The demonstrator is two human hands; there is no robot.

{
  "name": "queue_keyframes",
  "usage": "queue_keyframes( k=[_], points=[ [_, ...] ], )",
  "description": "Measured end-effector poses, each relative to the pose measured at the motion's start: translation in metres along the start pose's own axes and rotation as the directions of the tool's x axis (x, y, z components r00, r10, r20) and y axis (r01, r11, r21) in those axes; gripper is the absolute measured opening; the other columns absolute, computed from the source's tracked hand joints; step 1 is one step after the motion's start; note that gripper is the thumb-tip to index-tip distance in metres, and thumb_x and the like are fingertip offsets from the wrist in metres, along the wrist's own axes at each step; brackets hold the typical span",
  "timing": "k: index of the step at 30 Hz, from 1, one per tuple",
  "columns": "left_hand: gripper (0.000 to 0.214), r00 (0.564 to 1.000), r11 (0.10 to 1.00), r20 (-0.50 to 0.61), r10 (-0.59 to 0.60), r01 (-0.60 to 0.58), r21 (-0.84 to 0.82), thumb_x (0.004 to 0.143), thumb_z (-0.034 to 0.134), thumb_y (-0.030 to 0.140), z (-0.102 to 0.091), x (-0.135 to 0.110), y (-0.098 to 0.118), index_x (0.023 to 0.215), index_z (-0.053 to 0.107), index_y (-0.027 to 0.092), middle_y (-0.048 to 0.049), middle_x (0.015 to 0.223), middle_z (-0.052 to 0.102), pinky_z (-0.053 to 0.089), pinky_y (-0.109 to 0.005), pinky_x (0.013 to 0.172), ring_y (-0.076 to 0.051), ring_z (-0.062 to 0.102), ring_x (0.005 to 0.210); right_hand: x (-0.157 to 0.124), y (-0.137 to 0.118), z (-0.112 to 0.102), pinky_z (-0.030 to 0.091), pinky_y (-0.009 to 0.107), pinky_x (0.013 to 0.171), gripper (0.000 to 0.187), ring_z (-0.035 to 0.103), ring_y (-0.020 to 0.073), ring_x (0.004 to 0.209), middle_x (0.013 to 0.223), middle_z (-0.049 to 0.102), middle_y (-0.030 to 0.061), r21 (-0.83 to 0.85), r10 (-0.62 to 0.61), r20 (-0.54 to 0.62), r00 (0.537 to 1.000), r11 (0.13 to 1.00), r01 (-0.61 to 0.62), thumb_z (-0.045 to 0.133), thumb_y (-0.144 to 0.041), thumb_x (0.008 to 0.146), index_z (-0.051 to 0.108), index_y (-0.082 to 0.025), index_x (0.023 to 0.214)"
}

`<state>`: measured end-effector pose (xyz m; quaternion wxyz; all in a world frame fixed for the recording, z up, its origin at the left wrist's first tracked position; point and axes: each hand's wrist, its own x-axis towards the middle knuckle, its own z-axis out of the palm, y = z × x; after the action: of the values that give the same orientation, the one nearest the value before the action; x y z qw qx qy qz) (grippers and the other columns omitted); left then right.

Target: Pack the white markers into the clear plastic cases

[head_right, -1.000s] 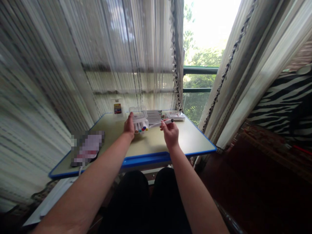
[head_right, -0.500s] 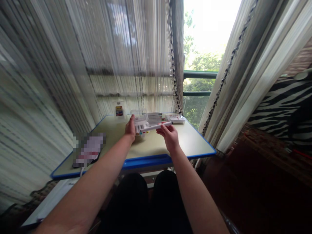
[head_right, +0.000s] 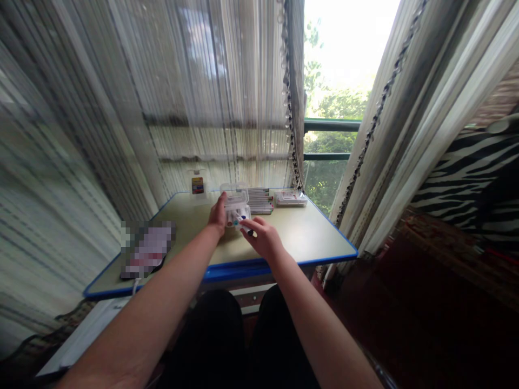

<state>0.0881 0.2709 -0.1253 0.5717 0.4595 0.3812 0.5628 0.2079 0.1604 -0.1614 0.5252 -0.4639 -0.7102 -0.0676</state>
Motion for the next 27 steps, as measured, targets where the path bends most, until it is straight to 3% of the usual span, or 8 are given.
queue_keyframes(
  k=[5, 12, 22, 27],
  points=[
    [0.056, 0.997, 0.997, 0.015, 0.072, -0.071, -0.016, 0.067, 0.059, 0.067, 0.002, -0.003, 0.001, 0.087, 0.070, 0.015, -0.0074, 0.074, 0.071, 0.047, -0.025, 0.051, -0.019, 0.066, 0.063, -0.001, -0.002, 0.007, 0.053, 0.029, 0.075, 0.023, 0.068, 0.0192, 0.081, 0.098, 0.071, 0.0089, -0.109, -0.017, 0.042, 0.999, 0.994, 0.022, 0.057, -0.027, 0.086, 0.069, -0.024, 0.105],
    [0.057, 0.996, 0.996, 0.023, 0.086, -0.085, -0.032, 0.066, 0.059, 0.068, 0.001, 0.002, -0.003, 0.086, 0.070, 0.015, -0.0083, 0.079, 0.072, 0.049, -0.026, 0.055, -0.019, 0.067, 0.065, -0.002, -0.006, 0.005, 0.052, 0.025, 0.062, 0.034, 0.058, 0.0117, 0.054, 0.092, 0.071, 0.0073, -0.088, 0.021, 0.118, 0.993, 0.996, -0.010, 0.060, -0.026, 0.080, 0.065, -0.022, 0.114],
    [0.056, 0.996, 0.996, 0.014, 0.085, -0.085, -0.007, 0.065, 0.061, 0.068, 0.000, 0.001, -0.003, 0.083, 0.069, 0.015, -0.0071, 0.072, 0.070, 0.047, -0.025, 0.051, -0.019, 0.066, 0.061, -0.002, -0.011, 0.001, 0.049, 0.024, 0.058, 0.044, 0.052, 0.0100, 0.052, 0.085, 0.068, 0.0053, -0.027, 0.039, 0.172, 0.984, 0.999, -0.035, 0.060, -0.027, 0.077, 0.064, -0.020, 0.120],
    [0.054, 0.994, 0.995, 0.044, 0.099, -0.097, -0.031, 0.066, 0.061, 0.066, 0.000, 0.002, -0.004, 0.084, 0.070, 0.016, -0.0073, 0.074, 0.071, 0.050, -0.026, 0.056, -0.020, 0.067, 0.066, -0.001, -0.013, -0.005, 0.049, 0.024, 0.059, 0.045, 0.052, 0.0100, 0.055, 0.085, 0.068, 0.0044, 0.032, 0.013, 0.213, 0.977, 0.999, -0.020, 0.059, -0.031, 0.079, 0.062, -0.021, 0.123]
  ],
)
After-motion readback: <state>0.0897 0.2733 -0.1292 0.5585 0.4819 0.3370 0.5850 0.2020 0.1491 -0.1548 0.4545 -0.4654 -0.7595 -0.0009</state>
